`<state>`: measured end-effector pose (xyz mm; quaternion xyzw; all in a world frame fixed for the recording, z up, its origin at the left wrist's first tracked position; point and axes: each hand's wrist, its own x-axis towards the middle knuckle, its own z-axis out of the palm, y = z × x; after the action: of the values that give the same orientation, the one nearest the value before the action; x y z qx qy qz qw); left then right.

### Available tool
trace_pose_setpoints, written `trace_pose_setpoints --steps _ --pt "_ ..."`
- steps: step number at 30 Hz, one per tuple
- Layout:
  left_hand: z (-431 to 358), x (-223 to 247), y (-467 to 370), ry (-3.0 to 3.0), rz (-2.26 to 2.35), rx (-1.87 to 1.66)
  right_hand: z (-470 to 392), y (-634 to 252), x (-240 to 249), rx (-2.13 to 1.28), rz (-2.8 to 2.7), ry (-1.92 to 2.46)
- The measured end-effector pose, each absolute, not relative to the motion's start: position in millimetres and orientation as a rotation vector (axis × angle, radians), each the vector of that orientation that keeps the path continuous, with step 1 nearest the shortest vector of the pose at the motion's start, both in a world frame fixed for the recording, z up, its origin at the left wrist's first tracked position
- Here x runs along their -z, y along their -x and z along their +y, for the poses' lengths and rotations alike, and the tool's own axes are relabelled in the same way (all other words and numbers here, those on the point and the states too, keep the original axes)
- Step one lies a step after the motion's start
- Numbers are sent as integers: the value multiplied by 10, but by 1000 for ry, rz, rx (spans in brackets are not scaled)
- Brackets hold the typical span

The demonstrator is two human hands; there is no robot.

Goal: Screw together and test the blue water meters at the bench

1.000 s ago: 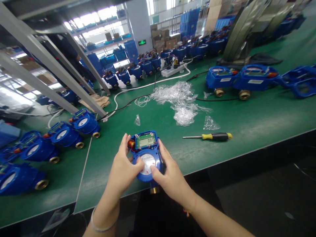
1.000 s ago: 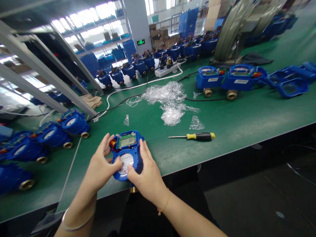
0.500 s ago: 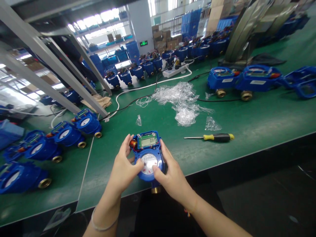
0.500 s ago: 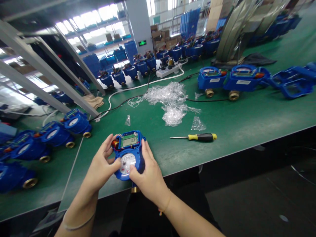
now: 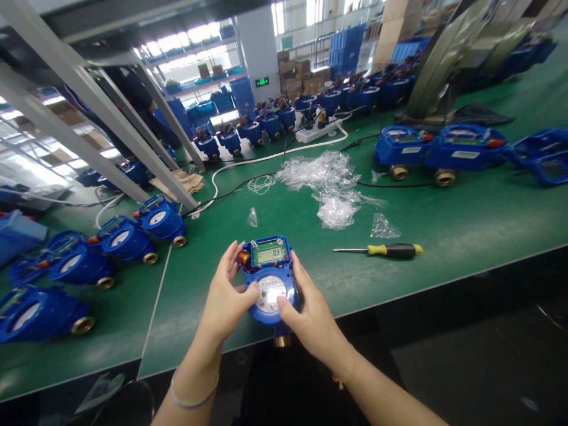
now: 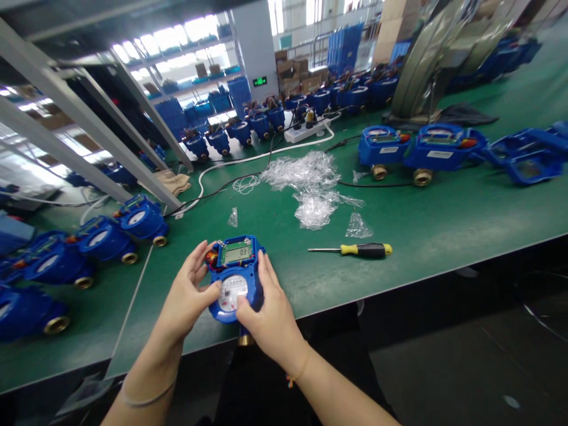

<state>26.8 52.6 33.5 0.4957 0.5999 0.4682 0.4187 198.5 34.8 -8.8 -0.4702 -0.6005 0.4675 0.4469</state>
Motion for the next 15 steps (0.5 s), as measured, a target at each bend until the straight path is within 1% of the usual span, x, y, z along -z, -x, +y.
trace_pose_setpoints --steps 7,15 --pt "562 -301 -310 -1266 1554 -1262 351 -1981 84 -1169 -1482 1171" --pt "526 -380 -301 -1295 1603 -1146 356 -1983 71 -1161 -1498 1171"
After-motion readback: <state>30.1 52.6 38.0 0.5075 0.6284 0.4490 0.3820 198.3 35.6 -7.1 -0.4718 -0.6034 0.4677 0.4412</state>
